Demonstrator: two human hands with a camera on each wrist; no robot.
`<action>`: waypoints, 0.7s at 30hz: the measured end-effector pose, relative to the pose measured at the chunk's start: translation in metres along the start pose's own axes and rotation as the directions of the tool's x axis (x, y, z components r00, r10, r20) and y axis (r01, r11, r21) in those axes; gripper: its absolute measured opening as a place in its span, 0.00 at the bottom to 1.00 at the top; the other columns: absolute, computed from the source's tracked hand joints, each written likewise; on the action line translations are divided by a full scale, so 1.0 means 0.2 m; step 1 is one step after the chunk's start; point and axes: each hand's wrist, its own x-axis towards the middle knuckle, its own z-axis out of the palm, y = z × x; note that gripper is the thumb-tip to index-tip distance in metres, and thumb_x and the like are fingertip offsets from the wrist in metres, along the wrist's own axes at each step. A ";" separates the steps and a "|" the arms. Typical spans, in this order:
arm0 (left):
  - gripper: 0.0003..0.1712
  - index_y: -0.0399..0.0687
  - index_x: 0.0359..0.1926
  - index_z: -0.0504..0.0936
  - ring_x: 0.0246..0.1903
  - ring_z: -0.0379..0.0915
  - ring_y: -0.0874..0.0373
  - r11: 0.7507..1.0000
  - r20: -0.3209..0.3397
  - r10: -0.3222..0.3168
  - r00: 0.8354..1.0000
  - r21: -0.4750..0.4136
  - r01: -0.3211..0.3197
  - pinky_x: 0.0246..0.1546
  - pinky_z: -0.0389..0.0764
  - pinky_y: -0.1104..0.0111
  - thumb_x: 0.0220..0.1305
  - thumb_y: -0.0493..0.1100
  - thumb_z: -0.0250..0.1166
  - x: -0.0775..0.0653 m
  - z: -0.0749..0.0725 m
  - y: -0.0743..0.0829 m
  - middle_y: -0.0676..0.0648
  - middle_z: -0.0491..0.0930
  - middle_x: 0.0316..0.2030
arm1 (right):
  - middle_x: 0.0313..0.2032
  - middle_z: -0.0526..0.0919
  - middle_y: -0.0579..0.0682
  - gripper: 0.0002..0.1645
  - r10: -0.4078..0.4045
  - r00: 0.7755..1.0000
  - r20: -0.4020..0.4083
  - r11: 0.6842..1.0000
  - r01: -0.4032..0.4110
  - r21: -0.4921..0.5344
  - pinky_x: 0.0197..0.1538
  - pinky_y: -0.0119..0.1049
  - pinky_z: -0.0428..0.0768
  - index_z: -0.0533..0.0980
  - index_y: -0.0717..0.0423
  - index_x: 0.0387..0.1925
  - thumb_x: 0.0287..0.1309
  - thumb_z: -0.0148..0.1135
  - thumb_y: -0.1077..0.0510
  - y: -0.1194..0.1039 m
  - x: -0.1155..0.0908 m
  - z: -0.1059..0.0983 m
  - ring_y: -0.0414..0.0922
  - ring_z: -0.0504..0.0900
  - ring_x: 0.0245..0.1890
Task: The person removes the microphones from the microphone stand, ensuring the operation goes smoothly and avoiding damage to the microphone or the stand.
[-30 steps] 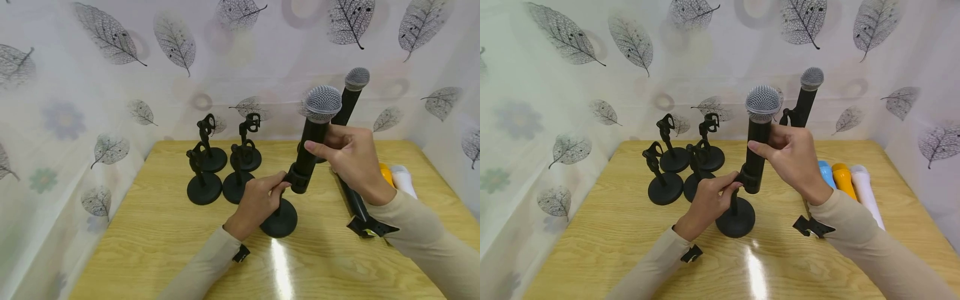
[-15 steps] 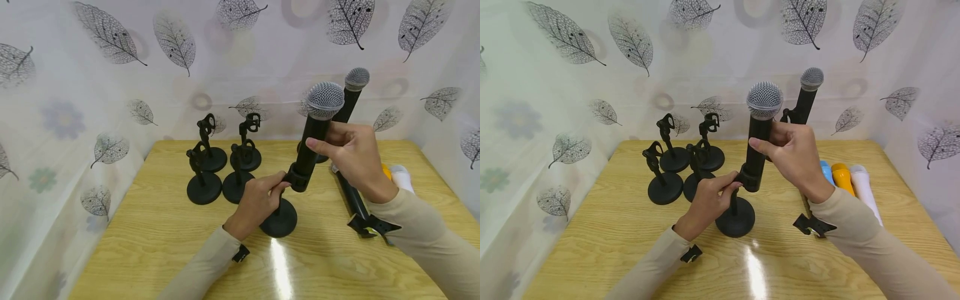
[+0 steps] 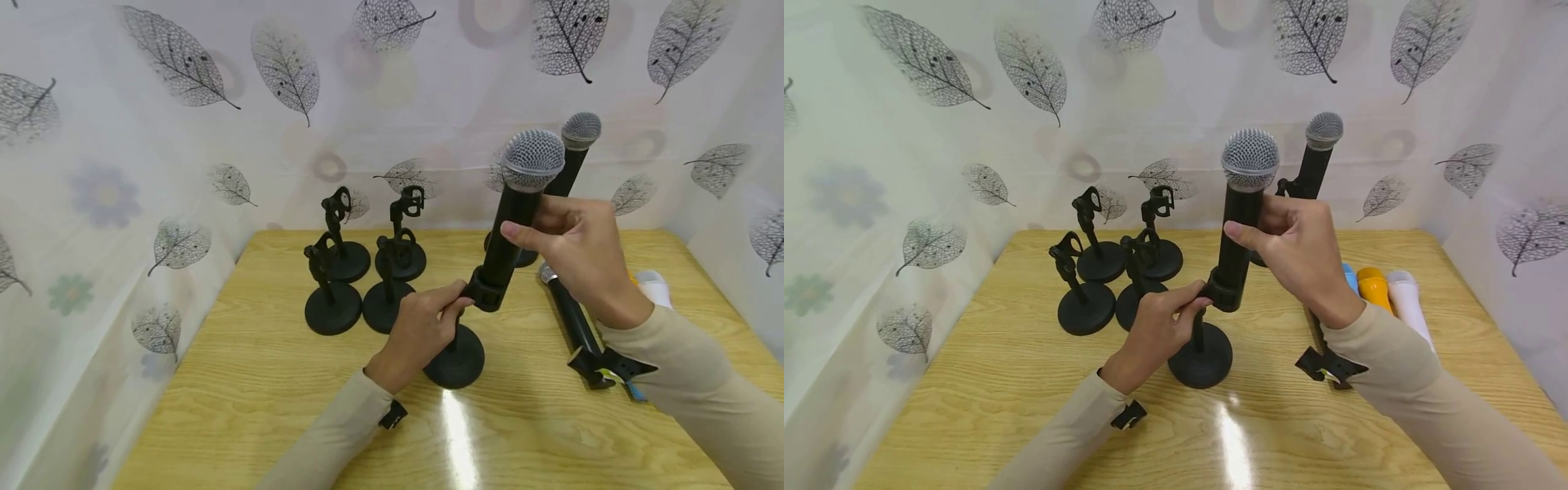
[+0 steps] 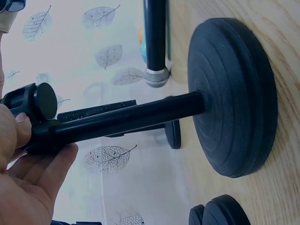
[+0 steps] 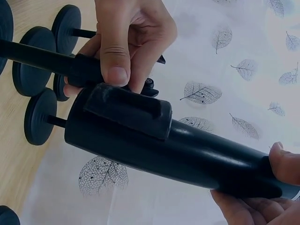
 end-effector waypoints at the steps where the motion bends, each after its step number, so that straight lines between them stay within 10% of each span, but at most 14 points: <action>1: 0.06 0.45 0.37 0.78 0.16 0.61 0.68 1.000 0.000 0.000 1.000 0.001 0.000 0.21 0.62 0.80 0.74 0.41 0.61 0.00 0.00 0.00 0.53 0.75 0.22 | 0.36 0.90 0.46 0.18 -0.003 1.000 0.000 1.000 0.003 0.004 0.42 0.27 0.82 0.84 0.67 0.49 0.56 0.75 0.65 0.00 0.00 0.00 0.37 0.89 0.37; 21: 0.05 0.44 0.41 0.81 0.16 0.61 0.68 1.000 -0.003 -0.005 1.000 0.000 0.005 0.21 0.64 0.81 0.74 0.41 0.61 0.00 0.00 0.00 0.52 0.79 0.25 | 0.37 0.90 0.46 0.19 -0.019 1.000 -0.014 0.993 0.021 0.120 0.46 0.28 0.82 0.82 0.71 0.50 0.56 0.73 0.69 -0.03 0.02 -0.04 0.40 0.89 0.40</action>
